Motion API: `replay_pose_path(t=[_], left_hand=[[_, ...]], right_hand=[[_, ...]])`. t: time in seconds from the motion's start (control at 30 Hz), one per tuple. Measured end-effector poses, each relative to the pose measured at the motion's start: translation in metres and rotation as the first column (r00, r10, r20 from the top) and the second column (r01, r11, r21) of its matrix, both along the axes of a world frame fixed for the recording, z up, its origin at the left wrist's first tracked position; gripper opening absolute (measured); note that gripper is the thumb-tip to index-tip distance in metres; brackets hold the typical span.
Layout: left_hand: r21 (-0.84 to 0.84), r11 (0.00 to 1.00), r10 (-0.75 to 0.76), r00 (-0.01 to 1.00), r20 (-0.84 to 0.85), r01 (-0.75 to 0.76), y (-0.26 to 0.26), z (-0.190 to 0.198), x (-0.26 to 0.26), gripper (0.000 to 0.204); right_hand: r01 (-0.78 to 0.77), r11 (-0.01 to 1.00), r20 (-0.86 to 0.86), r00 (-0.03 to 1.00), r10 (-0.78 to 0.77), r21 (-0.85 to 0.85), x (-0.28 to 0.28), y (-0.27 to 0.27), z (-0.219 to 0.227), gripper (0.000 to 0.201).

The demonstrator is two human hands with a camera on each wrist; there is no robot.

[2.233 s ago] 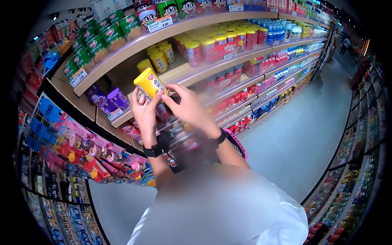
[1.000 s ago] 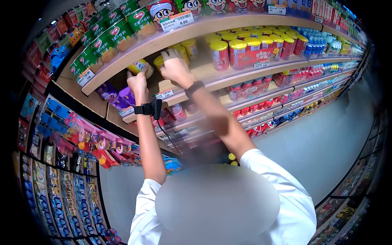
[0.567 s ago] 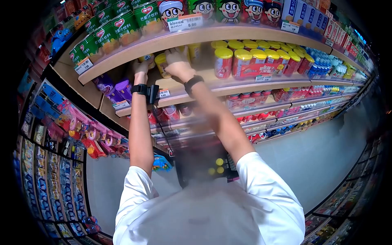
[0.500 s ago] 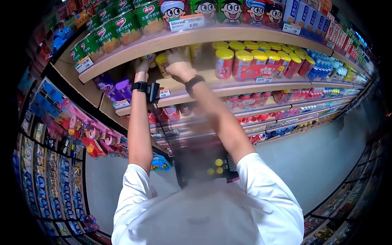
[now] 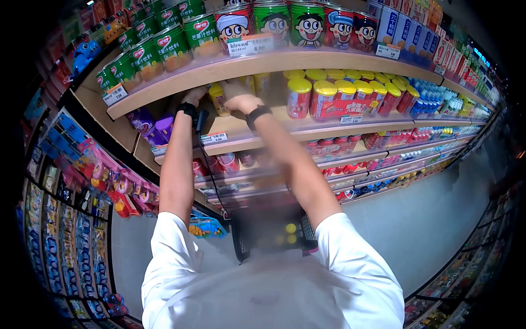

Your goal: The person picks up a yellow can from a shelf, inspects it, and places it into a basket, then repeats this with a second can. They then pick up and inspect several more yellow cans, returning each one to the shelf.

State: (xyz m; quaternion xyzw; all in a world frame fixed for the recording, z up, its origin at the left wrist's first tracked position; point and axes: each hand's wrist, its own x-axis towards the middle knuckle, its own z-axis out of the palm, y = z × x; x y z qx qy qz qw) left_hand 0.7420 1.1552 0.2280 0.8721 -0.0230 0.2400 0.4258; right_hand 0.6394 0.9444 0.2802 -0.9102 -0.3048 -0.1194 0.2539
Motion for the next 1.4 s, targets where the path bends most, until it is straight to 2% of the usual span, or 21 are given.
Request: replay_pose_path(t=[0.1, 0.13, 0.2, 0.33, 0.4, 0.43, 0.47, 0.5, 0.6, 0.67, 0.7, 0.77, 0.87, 0.97, 1.0, 1.1, 1.13, 1.23, 1.3, 1.37, 1.4], left_hand=[[0.041, 0.999, 0.008, 1.000, -0.012, -0.008, -0.001, -0.015, 0.017, 0.056], [-0.065, 0.997, -0.041, 0.998, -0.039, 0.038, 0.000, -0.022, 0.023, 0.056], [-0.262, 0.959, -0.136, 0.986, -0.095, 0.107, 0.002, -0.029, 0.029, 0.055], [-0.547, 0.831, -0.290, 0.921, -0.262, 0.106, 0.010, -0.022, 0.030, 0.050], [-0.663, 0.745, -0.379, 0.862, -0.337, 0.069, 0.008, -0.019, 0.023, 0.048], [-0.717, 0.686, -0.449, 0.847, -0.284, 0.123, 0.006, -0.017, 0.016, 0.050], [-0.766, 0.618, -0.513, 0.829, -0.223, 0.177, 0.004, -0.016, 0.009, 0.052], [-0.807, 0.544, -0.572, 0.805, -0.157, 0.229, 0.001, -0.014, 0.004, 0.054], [-0.822, 0.448, -0.610, 0.792, 0.007, 0.352, 0.039, -0.088, 0.106, 0.059], [-0.879, 0.417, -0.616, 0.783, -0.087, 0.230, 0.024, -0.061, 0.073, 0.060], [-0.903, 0.399, -0.620, 0.773, -0.135, 0.162, 0.016, -0.048, 0.055, 0.061], [-0.908, 0.389, -0.625, 0.769, -0.137, 0.154, 0.006, -0.039, 0.044, 0.060], [-0.874, 0.453, -0.598, 0.787, -0.152, 0.176, -0.002, -0.024, 0.025, 0.060], [-0.785, 0.585, -0.534, 0.825, -0.183, 0.205, -0.007, -0.007, -0.001, 0.059], [-0.745, 0.632, -0.510, 0.838, -0.192, 0.214, -0.009, 0.001, -0.009, 0.059], [-0.598, 0.765, -0.438, 0.875, -0.209, 0.240, -0.014, 0.021, -0.036, 0.059], [-0.547, 0.799, -0.415, 0.887, -0.203, 0.249, -0.016, 0.028, -0.045, 0.059], [-0.396, 0.879, -0.354, 0.919, -0.170, 0.266, -0.021, 0.041, -0.075, 0.059], [-0.310, 0.914, -0.309, 0.944, -0.111, 0.263, -0.023, 0.056, -0.099, 0.058], [-0.246, 0.942, -0.245, 0.969, -0.044, 0.227, -0.029, 0.063, -0.128, 0.058], [-0.195, 0.970, -0.154, 0.987, -0.048, 0.142, -0.037, 0.066, -0.149, 0.057]], right_hand=[[-0.017, 0.993, -0.046, 0.999, 0.023, 0.119, 0.001, -0.001, -0.003, 0.072], [-0.008, 0.998, -0.009, 1.000, 0.009, 0.064, 0.001, -0.002, -0.001, 0.069], [-0.038, 0.997, -0.013, 0.999, 0.039, 0.070, 0.003, -0.003, -0.001, 0.066], [0.024, 0.998, 0.012, 1.000, -0.025, 0.063, 0.000, 0.002, -0.001, 0.062], [0.050, 0.999, 0.022, 0.999, -0.050, 0.002, -0.006, 0.003, 0.003, 0.062], [0.063, 0.998, 0.030, 0.998, -0.063, -0.028, -0.010, 0.003, 0.008, 0.062], [0.064, 0.992, -0.061, 0.996, -0.071, -0.113, -0.012, 0.004, 0.014, 0.067], [0.103, 0.985, 0.010, 0.995, -0.103, -0.135, -0.013, 0.007, 0.011, 0.068], [0.206, 0.968, 0.205, 0.963, -0.175, -0.141, -0.006, 0.021, -0.007, 0.072], [0.237, 0.968, 0.295, 0.933, -0.206, -0.075, 0.004, 0.030, -0.020, 0.074], [0.242, 0.964, 0.313, 0.929, -0.198, -0.107, 0.010, 0.032, -0.027, 0.073], [0.253, 0.952, 0.347, 0.920, -0.182, -0.170, 0.021, 0.036, -0.033, 0.071], [0.278, 0.955, 0.384, 0.897, -0.220, -0.101, 0.020, 0.039, -0.035, 0.067], [0.333, 0.926, 0.432, 0.872, -0.231, -0.178, 0.020, 0.042, -0.039, 0.062], [0.326, 0.943, 0.436, 0.859, -0.267, -0.065, 0.022, 0.045, -0.044, 0.061], [0.368, 0.924, 0.428, 0.856, -0.292, -0.106, -0.004, 0.033, -0.030, 0.062], [0.373, 0.928, 0.477, 0.813, -0.335, 0.016, -0.007, 0.032, -0.033, 0.064], [0.321, 0.936, 0.441, 0.826, -0.351, 0.144, -0.031, 0.009, -0.029, 0.058], [0.226, 0.971, 0.237, 0.942, -0.239, 0.078, -0.050, -0.015, -0.009, 0.049], [0.133, 0.974, 0.373, 0.907, -0.193, 0.181, -0.072, -0.044, -0.017, 0.037], [0.056, 0.955, 0.375, 0.912, -0.168, 0.290, -0.102, -0.062, -0.019, 0.033]])
